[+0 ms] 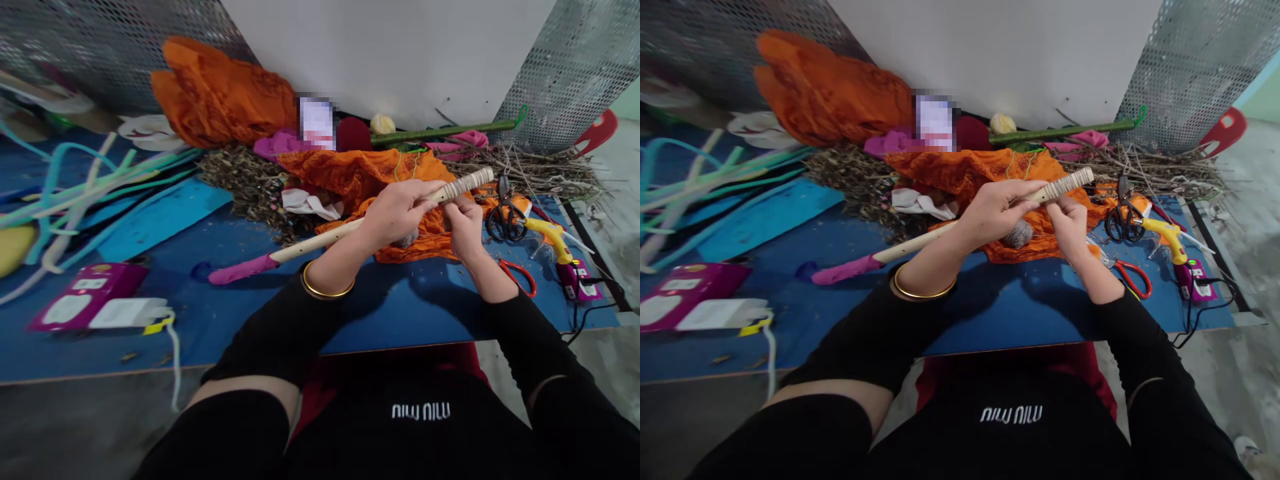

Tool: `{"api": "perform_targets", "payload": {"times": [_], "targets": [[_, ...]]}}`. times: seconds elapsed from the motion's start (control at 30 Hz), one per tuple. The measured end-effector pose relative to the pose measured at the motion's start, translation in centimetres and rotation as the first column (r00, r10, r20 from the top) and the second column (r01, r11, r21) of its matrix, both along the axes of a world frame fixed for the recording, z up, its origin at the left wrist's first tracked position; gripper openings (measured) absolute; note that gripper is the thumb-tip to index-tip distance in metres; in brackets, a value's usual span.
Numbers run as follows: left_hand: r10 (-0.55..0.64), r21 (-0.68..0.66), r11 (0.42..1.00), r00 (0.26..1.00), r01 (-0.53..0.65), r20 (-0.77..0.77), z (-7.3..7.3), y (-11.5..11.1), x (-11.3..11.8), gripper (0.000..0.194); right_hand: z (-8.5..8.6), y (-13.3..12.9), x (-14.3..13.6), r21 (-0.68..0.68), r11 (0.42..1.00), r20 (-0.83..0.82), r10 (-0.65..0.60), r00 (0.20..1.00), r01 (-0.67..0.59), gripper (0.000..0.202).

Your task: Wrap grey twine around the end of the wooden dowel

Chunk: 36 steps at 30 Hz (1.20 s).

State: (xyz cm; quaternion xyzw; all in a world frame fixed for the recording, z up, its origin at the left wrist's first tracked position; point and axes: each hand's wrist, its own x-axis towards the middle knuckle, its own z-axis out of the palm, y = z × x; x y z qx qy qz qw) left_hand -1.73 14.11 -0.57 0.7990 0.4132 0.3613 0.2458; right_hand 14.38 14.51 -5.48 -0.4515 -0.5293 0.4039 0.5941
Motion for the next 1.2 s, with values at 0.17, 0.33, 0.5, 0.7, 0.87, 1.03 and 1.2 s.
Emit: {"api": "perform_targets", "payload": {"times": [0.17, 0.33, 0.5, 0.7, 0.87, 1.03, 1.2], "targets": [[0.025, 0.026, 0.999, 0.999, -0.026, 0.026, -0.4, 0.5, -0.2, 0.048, 0.6, -0.5, -0.1, 0.041, 0.997, -0.055, 0.063, 0.996, -0.061, 0.055], [0.050, 0.099, 0.994, 0.998, -0.047, -0.026, -1.6, 1.0, 0.2, 0.046, 0.7, -0.3, -0.4, 0.006, 0.999, -0.116, -0.052, 0.992, 0.053, 0.066], [0.021, 0.079, 0.997, 1.000, -0.021, -0.003, -1.3, 0.8, 0.2, 0.046, 0.1, 0.0, -0.6, 0.052, 0.996, -0.114, -0.066, 0.991, 0.072, 0.061], [-0.016, 0.024, 1.000, 0.996, 0.014, 0.088, -0.1, 0.6, -0.8, 0.046, 0.4, -0.5, -0.2, 0.210, 0.977, 0.127, -0.065, 0.990, 0.037, 0.039], [0.016, 0.051, 0.998, 0.994, -0.021, 0.104, 0.3, 1.0, -1.6, 0.048, 0.5, -0.9, 0.6, 0.425, 0.905, 0.383, -0.186, 0.905, 0.006, 0.035], [0.040, 0.080, 0.996, 0.997, -0.045, 0.061, 0.2, 1.2, -1.7, 0.048, 0.1, -0.6, 1.4, 0.515, 0.857, 0.573, -0.324, 0.752, -0.023, 0.035], [0.168, 0.082, 0.984, 0.980, -0.159, -0.106, 0.5, 0.9, -1.2, 0.038, 0.4, -0.4, 1.9, 0.530, 0.842, 0.674, -0.344, 0.654, -0.103, 0.036]]}}
